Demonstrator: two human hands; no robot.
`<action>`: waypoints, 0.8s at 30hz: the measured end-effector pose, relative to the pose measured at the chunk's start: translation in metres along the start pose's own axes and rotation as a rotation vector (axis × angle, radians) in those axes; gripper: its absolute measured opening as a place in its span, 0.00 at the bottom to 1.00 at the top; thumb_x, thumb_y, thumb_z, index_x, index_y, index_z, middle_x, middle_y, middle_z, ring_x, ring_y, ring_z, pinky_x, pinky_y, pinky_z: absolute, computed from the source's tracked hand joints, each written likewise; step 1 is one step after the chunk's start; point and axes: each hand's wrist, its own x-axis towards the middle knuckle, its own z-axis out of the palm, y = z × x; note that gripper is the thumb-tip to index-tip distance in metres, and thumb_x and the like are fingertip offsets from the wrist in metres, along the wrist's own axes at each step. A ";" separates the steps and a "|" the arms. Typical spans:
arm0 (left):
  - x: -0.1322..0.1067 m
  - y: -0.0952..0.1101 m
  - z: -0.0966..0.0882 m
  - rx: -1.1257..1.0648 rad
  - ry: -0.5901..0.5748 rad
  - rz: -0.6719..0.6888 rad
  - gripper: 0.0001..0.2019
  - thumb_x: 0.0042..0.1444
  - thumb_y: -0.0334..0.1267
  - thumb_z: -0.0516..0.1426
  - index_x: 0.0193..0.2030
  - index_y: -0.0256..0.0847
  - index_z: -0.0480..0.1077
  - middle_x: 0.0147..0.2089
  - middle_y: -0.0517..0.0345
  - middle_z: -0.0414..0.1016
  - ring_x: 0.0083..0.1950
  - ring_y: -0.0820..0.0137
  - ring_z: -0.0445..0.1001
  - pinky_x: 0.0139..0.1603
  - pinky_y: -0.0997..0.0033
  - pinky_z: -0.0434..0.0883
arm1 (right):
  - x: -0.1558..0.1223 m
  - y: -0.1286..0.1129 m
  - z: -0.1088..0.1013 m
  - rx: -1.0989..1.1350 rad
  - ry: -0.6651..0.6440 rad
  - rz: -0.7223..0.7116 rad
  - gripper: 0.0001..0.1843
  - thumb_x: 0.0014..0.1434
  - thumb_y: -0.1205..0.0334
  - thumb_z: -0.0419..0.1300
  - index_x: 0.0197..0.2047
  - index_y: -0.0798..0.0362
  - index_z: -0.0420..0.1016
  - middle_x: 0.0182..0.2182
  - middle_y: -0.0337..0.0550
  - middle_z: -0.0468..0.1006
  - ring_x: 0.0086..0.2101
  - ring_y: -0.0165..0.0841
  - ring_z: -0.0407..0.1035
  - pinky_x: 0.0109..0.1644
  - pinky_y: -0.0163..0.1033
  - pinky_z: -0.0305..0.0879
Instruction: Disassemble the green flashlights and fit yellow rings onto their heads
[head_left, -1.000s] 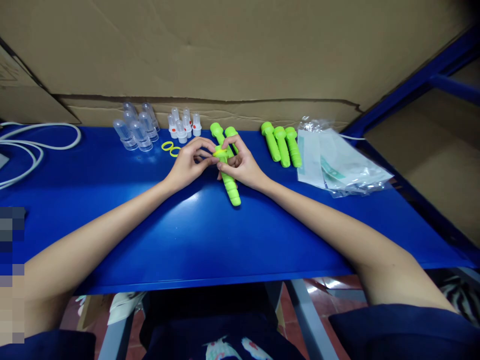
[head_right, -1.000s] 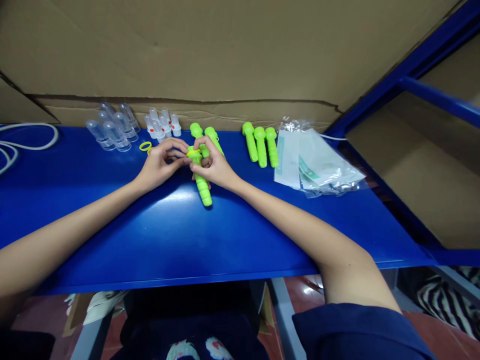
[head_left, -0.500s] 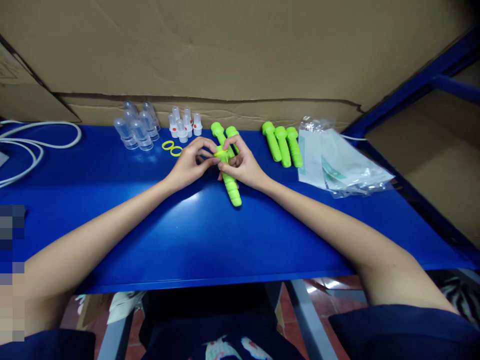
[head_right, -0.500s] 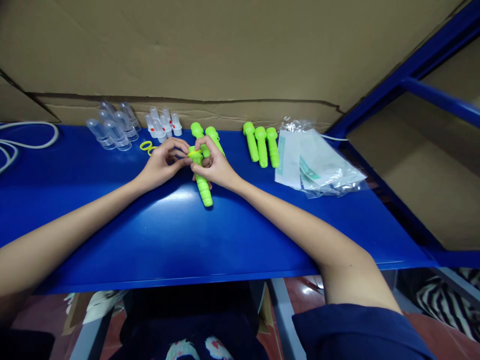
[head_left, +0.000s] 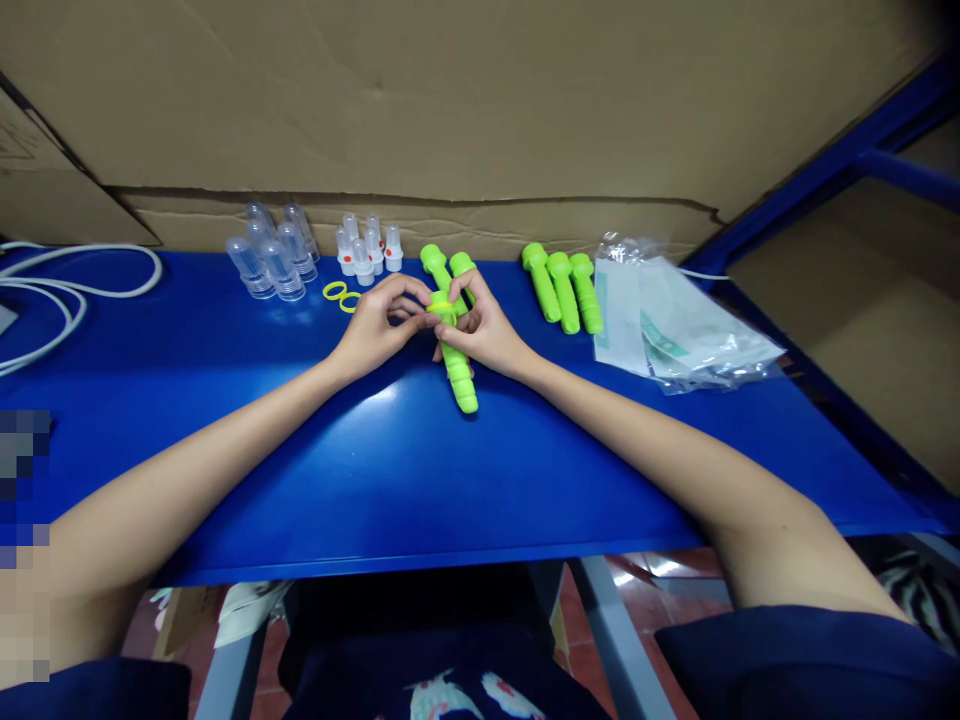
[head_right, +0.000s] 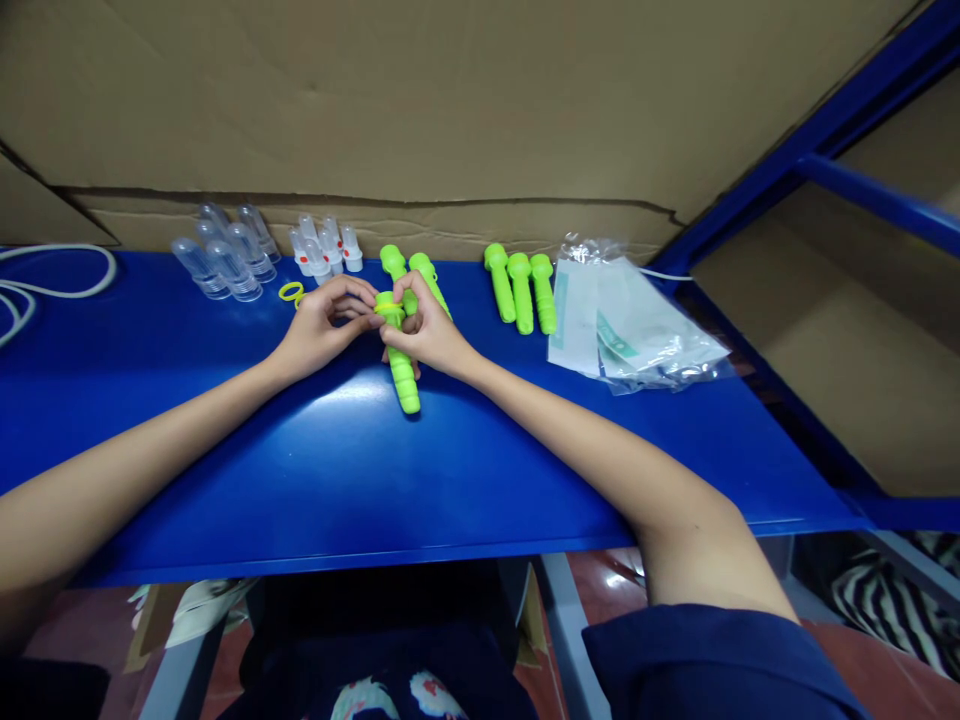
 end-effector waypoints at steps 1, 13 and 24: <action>0.000 0.001 0.000 -0.002 -0.001 -0.001 0.17 0.58 0.46 0.72 0.42 0.37 0.74 0.50 0.53 0.78 0.42 0.74 0.83 0.44 0.74 0.81 | 0.000 0.000 0.000 0.000 -0.003 0.003 0.37 0.60 0.38 0.73 0.48 0.43 0.48 0.24 0.28 0.78 0.17 0.34 0.74 0.14 0.34 0.65; -0.001 0.004 0.000 0.021 0.035 -0.048 0.14 0.58 0.42 0.71 0.43 0.39 0.74 0.49 0.54 0.81 0.42 0.72 0.84 0.41 0.76 0.78 | 0.002 0.005 -0.004 -0.051 0.012 -0.034 0.37 0.61 0.37 0.72 0.53 0.43 0.51 0.27 0.30 0.79 0.27 0.39 0.82 0.26 0.40 0.76; -0.001 0.005 -0.002 0.108 0.056 0.028 0.12 0.59 0.46 0.70 0.38 0.38 0.81 0.50 0.50 0.83 0.44 0.69 0.81 0.42 0.71 0.78 | 0.001 -0.004 0.001 -0.090 0.021 -0.025 0.32 0.62 0.37 0.69 0.51 0.43 0.55 0.24 0.29 0.77 0.20 0.34 0.74 0.21 0.36 0.68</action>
